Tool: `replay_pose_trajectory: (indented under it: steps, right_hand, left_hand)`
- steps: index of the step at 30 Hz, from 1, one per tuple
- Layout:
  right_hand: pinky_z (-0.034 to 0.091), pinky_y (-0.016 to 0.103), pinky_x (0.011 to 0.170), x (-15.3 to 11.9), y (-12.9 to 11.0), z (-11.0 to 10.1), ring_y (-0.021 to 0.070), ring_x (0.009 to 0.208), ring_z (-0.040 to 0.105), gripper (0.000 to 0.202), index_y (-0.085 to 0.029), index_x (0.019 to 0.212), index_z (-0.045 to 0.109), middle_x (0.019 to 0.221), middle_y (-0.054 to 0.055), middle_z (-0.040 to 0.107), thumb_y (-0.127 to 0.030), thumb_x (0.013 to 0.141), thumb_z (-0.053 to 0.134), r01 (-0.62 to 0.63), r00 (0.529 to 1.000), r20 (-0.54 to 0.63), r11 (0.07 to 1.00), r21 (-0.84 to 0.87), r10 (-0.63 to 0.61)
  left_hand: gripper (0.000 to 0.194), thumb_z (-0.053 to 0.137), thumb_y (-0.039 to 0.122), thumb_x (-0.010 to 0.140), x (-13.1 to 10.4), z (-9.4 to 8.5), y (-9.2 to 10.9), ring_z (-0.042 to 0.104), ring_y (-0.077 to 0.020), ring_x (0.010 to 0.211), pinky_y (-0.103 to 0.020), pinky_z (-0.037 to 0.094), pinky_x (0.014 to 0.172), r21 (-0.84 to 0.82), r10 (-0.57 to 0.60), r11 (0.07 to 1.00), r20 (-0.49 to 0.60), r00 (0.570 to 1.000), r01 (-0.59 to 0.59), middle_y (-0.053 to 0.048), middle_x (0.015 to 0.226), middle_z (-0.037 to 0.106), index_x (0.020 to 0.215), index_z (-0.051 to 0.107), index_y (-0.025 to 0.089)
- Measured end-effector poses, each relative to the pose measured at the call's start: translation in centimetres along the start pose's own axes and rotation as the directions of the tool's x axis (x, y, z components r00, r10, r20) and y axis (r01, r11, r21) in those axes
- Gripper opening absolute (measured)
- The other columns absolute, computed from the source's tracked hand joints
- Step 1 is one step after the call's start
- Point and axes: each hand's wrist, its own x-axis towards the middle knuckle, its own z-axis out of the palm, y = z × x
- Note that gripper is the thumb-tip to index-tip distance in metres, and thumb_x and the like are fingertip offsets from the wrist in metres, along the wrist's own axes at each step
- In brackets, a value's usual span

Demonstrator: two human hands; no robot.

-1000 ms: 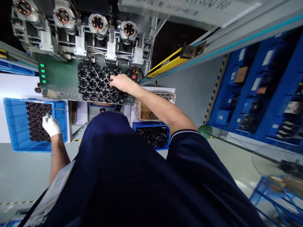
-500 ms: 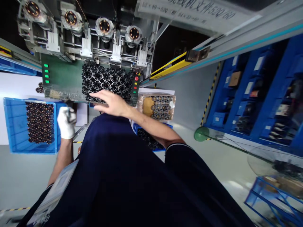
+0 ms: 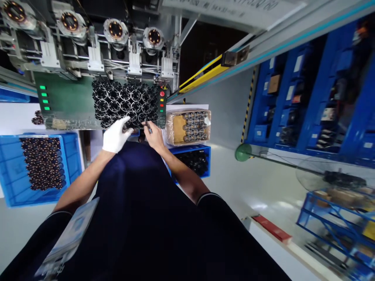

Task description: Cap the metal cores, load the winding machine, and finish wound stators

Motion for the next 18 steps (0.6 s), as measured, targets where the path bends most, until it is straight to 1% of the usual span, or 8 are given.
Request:
replay_pose_trajectory:
  steps: [2,3,5,7,9,11,15,18]
  right_hand:
    - [0.063,0.046,0.121,0.7,1.0,0.6,0.0271,0.112,0.081,0.041,-0.023,0.142,0.079,0.140,0.013,0.086,-0.046,0.109,0.072,0.003,1.000,-0.016,0.998,-0.056,-0.003]
    - [0.064,0.045,0.122,1.0,1.4,1.0,0.0268,0.111,0.082,0.042,-0.023,0.145,0.079,0.142,0.013,0.086,-0.042,0.107,0.077,0.002,1.000,-0.016,0.997,-0.083,-0.004]
    - [0.065,0.044,0.121,1.8,1.9,1.8,0.0268,0.113,0.083,0.040,-0.022,0.145,0.080,0.137,0.013,0.088,-0.034,0.107,0.080,-0.001,1.000,-0.016,0.990,-0.138,-0.002]
    - [0.066,0.044,0.120,2.5,2.2,2.4,0.0279,0.117,0.083,0.030,-0.021,0.138,0.082,0.131,0.013,0.088,-0.029,0.110,0.078,-0.003,1.000,-0.020,0.982,-0.190,0.000]
    - [0.066,0.044,0.119,3.1,2.3,2.7,0.0290,0.120,0.083,0.020,-0.021,0.129,0.084,0.128,0.013,0.088,-0.027,0.113,0.075,-0.003,1.000,-0.023,0.972,-0.234,-0.002]
    - [0.066,0.043,0.118,3.4,2.4,2.9,0.0291,0.122,0.083,0.013,-0.021,0.123,0.083,0.126,0.013,0.088,-0.026,0.114,0.075,0.002,1.000,-0.020,0.964,-0.267,-0.007]
    - [0.066,0.041,0.117,3.5,2.3,3.2,0.0281,0.121,0.083,0.011,-0.023,0.124,0.082,0.125,0.011,0.087,-0.025,0.115,0.077,0.011,1.000,-0.008,0.950,-0.313,-0.014]
    - [0.067,0.043,0.117,3.6,2.1,3.4,0.0290,0.119,0.083,0.013,-0.023,0.127,0.081,0.123,0.011,0.086,-0.026,0.116,0.075,0.006,1.000,-0.009,0.943,-0.334,-0.010]
  left_hand:
    - [0.057,0.066,0.037,0.118,1.8,0.2,-0.4,0.077,-0.0377,0.127,-0.046,0.058,0.110,0.288,0.058,0.955,0.031,0.998,-0.065,-0.015,0.141,0.082,0.174,0.066,0.030]
    - [0.056,0.062,0.037,0.120,2.6,0.4,-0.5,0.076,-0.0392,0.128,-0.047,0.057,0.107,0.372,0.082,0.923,0.066,0.994,-0.101,-0.017,0.142,0.081,0.175,0.066,0.029]
    - [0.052,0.056,0.038,0.122,3.8,0.8,-0.6,0.075,-0.0409,0.129,-0.048,0.055,0.103,0.455,0.110,0.877,0.119,0.987,-0.153,-0.019,0.142,0.081,0.172,0.069,0.028]
    - [0.046,0.054,0.041,0.124,4.6,1.0,-0.8,0.074,-0.0415,0.130,-0.049,0.052,0.102,0.483,0.124,0.857,0.147,0.981,-0.180,-0.020,0.140,0.081,0.162,0.075,0.026]
    - [0.043,0.053,0.043,0.124,4.9,1.1,-1.0,0.073,-0.0417,0.131,-0.048,0.051,0.101,0.493,0.129,0.849,0.153,0.980,-0.189,-0.020,0.138,0.081,0.155,0.078,0.024]
    - [0.043,0.052,0.044,0.125,4.9,1.0,-1.1,0.073,-0.0418,0.130,-0.048,0.050,0.100,0.503,0.128,0.844,0.149,0.980,-0.187,-0.020,0.137,0.082,0.153,0.078,0.023]
    - [0.044,0.050,0.045,0.126,4.7,0.8,-1.1,0.073,-0.0423,0.130,-0.049,0.050,0.099,0.513,0.123,0.841,0.123,0.985,-0.169,-0.020,0.136,0.081,0.153,0.078,0.023]
    - [0.042,0.051,0.042,0.126,4.8,0.9,-0.9,0.073,-0.0425,0.130,-0.049,0.051,0.098,0.510,0.123,0.842,0.130,0.984,-0.173,-0.021,0.137,0.081,0.152,0.078,0.023]
